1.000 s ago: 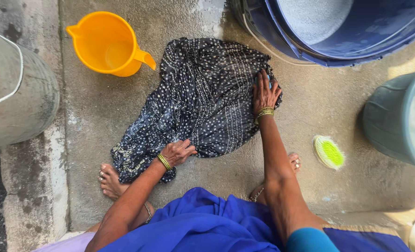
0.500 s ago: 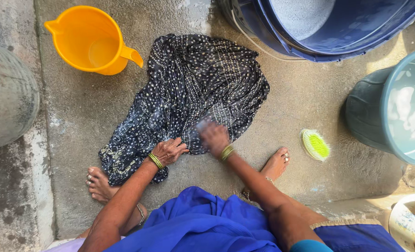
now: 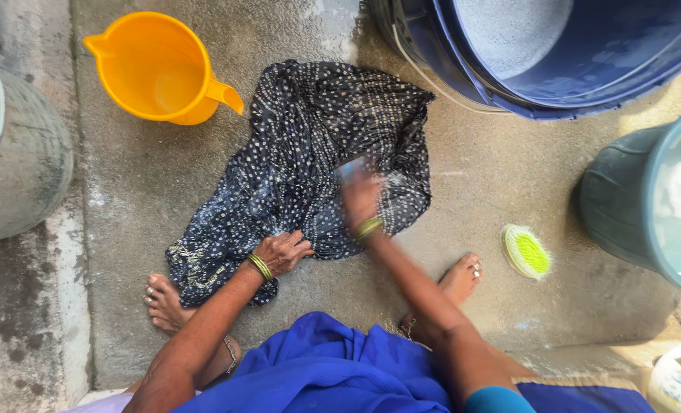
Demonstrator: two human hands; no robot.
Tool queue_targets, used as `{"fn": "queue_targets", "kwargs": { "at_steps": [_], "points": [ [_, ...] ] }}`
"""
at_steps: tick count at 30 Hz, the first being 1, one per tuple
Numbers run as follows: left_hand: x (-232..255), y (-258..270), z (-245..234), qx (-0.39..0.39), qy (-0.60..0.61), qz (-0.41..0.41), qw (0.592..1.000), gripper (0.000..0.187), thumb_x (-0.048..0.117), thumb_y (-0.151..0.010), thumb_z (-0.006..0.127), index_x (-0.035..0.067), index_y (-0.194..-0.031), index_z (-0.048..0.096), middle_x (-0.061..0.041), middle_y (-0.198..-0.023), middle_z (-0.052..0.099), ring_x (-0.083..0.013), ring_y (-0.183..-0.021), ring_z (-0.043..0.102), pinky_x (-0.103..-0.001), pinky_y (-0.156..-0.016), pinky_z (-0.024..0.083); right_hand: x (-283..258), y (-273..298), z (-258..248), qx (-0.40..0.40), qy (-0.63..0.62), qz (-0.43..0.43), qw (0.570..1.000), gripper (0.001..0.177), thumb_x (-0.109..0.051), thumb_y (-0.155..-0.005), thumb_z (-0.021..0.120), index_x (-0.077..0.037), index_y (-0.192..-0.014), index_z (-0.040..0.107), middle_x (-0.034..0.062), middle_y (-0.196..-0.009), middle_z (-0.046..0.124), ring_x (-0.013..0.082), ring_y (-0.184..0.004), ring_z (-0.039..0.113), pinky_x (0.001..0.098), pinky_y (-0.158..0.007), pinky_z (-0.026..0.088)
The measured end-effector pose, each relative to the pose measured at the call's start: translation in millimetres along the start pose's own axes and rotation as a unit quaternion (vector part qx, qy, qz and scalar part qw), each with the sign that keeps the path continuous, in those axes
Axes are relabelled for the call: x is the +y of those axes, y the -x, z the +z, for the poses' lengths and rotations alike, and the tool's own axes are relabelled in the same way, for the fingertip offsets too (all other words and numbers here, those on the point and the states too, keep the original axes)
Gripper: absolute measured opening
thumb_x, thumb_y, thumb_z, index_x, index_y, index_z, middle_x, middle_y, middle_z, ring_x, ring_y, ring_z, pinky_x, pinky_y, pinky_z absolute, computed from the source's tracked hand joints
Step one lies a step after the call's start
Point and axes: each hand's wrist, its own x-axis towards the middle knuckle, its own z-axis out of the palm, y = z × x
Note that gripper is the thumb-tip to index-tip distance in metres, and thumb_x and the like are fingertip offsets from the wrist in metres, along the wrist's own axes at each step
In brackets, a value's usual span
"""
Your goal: The person washes a piece of dark patterned clothing by hand on a wet floor, using soap and water from buckets.
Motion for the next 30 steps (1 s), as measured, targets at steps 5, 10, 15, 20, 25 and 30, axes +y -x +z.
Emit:
{"fn": "queue_targets", "kwargs": {
  "at_steps": [5,10,15,20,25,30],
  "points": [
    [-1,-2,1,-0.009,-0.019,-0.001,1.000,0.026,0.037,-0.096,0.066,0.014,-0.085,0.059,-0.004,-0.082,0.054,-0.0206,-0.068,0.068,-0.035,-0.051,0.057,-81,-4,-61,0.085,0.014,-0.248,0.965,0.069,-0.012,-0.080,0.060,-0.017,-0.148,0.044,0.0219,-0.152,0.046,0.0379,-0.126,0.052,0.0565,-0.099,0.045],
    [0,5,4,-0.011,0.017,-0.008,1.000,0.022,0.035,-0.096,0.066,0.015,-0.090,0.062,-0.005,-0.084,0.057,-0.0211,-0.068,0.068,-0.036,-0.053,0.058,-55,-124,-54,0.080,0.082,0.003,0.993,0.062,-0.007,-0.088,0.055,-0.015,-0.148,0.044,0.0147,-0.148,0.049,0.0403,-0.130,0.051,0.0577,-0.106,0.042],
    [-5,7,15,0.028,0.004,0.009,1.000,0.019,0.035,-0.095,0.067,0.016,-0.095,0.065,-0.006,-0.085,0.058,-0.0220,-0.068,0.067,-0.036,-0.054,0.057,-150,-48,-18,0.125,0.054,-0.131,0.982,0.072,-0.009,-0.082,0.060,-0.010,-0.151,0.038,0.0129,-0.158,0.036,0.0439,-0.133,0.044,0.0608,-0.103,0.039],
    [-3,11,18,0.015,-0.020,0.016,1.000,0.022,0.036,-0.094,0.068,0.016,-0.089,0.060,-0.006,-0.085,0.059,-0.0212,-0.066,0.066,-0.035,-0.052,0.056,-120,-48,-44,0.137,-0.067,-0.226,0.962,0.069,-0.015,-0.093,0.061,-0.009,-0.156,0.034,0.0101,-0.166,0.026,0.0444,-0.137,0.040,0.0625,-0.104,0.037],
    [-11,9,30,-0.070,-0.023,0.010,0.997,0.023,0.035,-0.103,0.065,0.014,-0.095,0.062,-0.007,-0.085,0.055,-0.0230,-0.074,0.065,-0.038,-0.059,0.057,-65,-77,-67,0.126,0.024,-0.145,0.981,0.068,-0.011,-0.092,0.062,-0.020,-0.156,0.038,0.0012,-0.167,0.030,0.0323,-0.141,0.042,0.0580,-0.111,0.038],
    [-41,-20,33,0.040,-0.419,0.063,0.905,0.031,0.027,-0.093,0.059,0.010,-0.117,0.068,-0.015,-0.136,0.055,-0.0337,-0.123,0.047,-0.062,-0.094,0.039,28,-41,-75,0.155,0.004,-0.043,0.987,0.068,-0.018,-0.088,0.067,-0.015,-0.152,0.041,0.0110,-0.166,0.032,0.0402,-0.127,0.043,0.0587,-0.101,0.037]
  ]
}}
